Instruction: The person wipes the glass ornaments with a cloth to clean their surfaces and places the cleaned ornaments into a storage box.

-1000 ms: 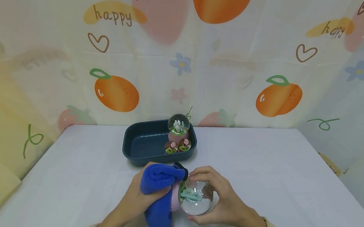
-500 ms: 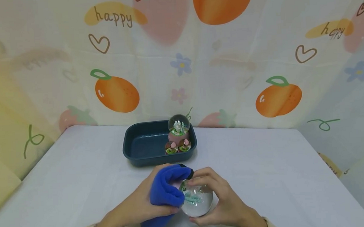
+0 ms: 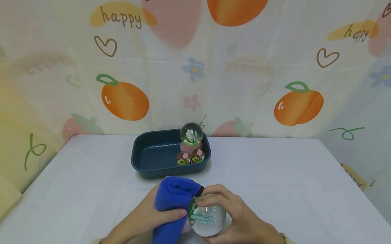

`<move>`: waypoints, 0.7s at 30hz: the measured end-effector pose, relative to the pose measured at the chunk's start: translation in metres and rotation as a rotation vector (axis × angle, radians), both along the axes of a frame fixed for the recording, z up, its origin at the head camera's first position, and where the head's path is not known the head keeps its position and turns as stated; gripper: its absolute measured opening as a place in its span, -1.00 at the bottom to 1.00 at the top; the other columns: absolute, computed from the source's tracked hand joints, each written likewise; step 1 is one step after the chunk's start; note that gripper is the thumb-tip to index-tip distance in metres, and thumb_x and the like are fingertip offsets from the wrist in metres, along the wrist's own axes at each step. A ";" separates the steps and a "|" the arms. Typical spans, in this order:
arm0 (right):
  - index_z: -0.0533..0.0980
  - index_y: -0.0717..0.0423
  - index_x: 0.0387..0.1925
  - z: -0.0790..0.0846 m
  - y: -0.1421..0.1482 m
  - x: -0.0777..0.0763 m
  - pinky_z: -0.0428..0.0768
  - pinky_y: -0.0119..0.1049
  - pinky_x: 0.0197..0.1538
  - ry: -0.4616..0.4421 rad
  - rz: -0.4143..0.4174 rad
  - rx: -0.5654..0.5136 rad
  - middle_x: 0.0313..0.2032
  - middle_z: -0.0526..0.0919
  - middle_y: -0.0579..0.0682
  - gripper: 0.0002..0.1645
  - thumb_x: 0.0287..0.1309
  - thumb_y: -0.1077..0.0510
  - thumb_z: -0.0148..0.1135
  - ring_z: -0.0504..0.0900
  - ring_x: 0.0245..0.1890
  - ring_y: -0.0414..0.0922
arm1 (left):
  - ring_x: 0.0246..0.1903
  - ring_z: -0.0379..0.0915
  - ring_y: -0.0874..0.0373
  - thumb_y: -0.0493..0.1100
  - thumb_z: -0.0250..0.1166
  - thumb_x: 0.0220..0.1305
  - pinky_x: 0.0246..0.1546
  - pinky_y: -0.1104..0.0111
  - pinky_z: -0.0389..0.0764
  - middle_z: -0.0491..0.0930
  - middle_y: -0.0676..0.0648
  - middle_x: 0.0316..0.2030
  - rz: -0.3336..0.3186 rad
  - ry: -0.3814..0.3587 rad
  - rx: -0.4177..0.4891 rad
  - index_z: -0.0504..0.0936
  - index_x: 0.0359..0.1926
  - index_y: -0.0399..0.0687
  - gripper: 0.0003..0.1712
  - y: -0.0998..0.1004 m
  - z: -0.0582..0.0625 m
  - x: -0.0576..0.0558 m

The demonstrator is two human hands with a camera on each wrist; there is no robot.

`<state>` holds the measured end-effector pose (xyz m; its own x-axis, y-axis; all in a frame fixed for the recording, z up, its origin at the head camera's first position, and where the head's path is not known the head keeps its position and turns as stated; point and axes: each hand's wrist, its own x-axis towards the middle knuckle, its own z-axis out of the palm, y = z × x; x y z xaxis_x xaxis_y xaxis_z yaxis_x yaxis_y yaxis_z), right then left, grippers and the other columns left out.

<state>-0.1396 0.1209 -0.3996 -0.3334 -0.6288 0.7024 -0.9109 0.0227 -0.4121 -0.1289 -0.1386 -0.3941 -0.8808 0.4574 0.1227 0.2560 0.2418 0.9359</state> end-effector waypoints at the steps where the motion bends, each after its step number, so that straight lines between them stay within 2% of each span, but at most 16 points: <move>1: 0.43 0.19 0.11 0.000 0.000 0.000 0.63 -0.29 0.07 0.002 0.001 0.002 0.08 0.47 0.13 -0.04 -0.48 0.27 0.71 0.53 0.06 -0.07 | 0.07 0.52 0.10 -0.11 0.42 0.18 0.08 0.28 0.52 0.49 -0.01 0.15 -0.024 -0.015 0.001 0.31 0.30 0.10 -0.30 -0.001 0.000 0.000; 3: 0.43 0.19 0.10 0.001 0.001 -0.001 0.62 -0.28 0.09 0.012 -0.004 0.003 0.09 0.46 0.14 -0.04 -0.48 0.27 0.70 0.52 0.07 -0.07 | 0.11 0.47 0.08 -0.10 0.47 0.13 0.14 0.29 0.49 0.40 0.02 0.22 -0.064 -0.022 -0.019 0.23 0.36 0.16 -0.16 -0.003 0.000 -0.001; 6: 0.43 0.18 0.10 0.002 0.003 -0.003 0.61 -0.29 0.12 0.009 -0.022 -0.009 0.10 0.46 0.14 -0.03 -0.51 0.28 0.71 0.52 0.10 -0.05 | 0.21 0.38 0.09 -0.05 0.52 0.07 0.22 0.21 0.42 0.28 0.12 0.33 -0.089 -0.028 -0.068 0.11 0.43 0.29 0.01 -0.004 0.002 -0.002; 9: 0.44 0.20 0.10 0.004 0.005 -0.005 0.59 -0.33 0.12 -0.002 -0.057 -0.039 0.09 0.47 0.15 -0.02 -0.53 0.26 0.72 0.51 0.10 -0.05 | 0.28 0.31 0.12 0.00 0.52 0.07 0.28 0.06 0.36 0.23 0.19 0.39 -0.081 -0.040 -0.110 0.04 0.46 0.37 0.06 -0.004 0.004 -0.003; 11: 0.44 0.22 0.09 0.005 0.006 -0.006 0.59 -0.35 0.12 -0.003 -0.085 -0.064 0.08 0.48 0.16 -0.02 -0.53 0.23 0.72 0.51 0.09 -0.06 | 0.28 0.32 0.11 0.00 0.48 0.11 0.26 0.01 0.37 0.26 0.16 0.38 -0.069 -0.043 -0.117 0.03 0.47 0.36 0.03 -0.004 0.004 -0.004; 15: 0.44 0.23 0.09 0.005 0.007 -0.005 0.58 -0.36 0.11 -0.012 -0.101 -0.072 0.07 0.48 0.15 -0.02 -0.51 0.21 0.72 0.51 0.08 -0.07 | 0.27 0.37 0.11 -0.03 0.47 0.14 0.24 0.12 0.42 0.28 0.13 0.38 -0.059 -0.014 -0.082 0.06 0.48 0.34 0.01 -0.002 0.003 -0.003; 21: 0.40 0.17 0.10 0.007 0.005 -0.002 0.60 -0.29 0.12 -0.029 -0.021 -0.025 0.10 0.45 0.14 -0.02 -0.49 0.30 0.71 0.50 0.11 -0.05 | 0.18 0.43 0.11 -0.10 0.55 0.02 0.13 0.34 0.48 0.28 0.11 0.35 -0.074 0.057 -0.009 0.10 0.45 0.34 0.08 0.001 0.002 0.003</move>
<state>-0.1411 0.1264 -0.3930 -0.3670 -0.6035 0.7079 -0.8979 0.0310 -0.4391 -0.1260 -0.1379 -0.3918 -0.8363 0.5220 0.1675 0.3266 0.2291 0.9170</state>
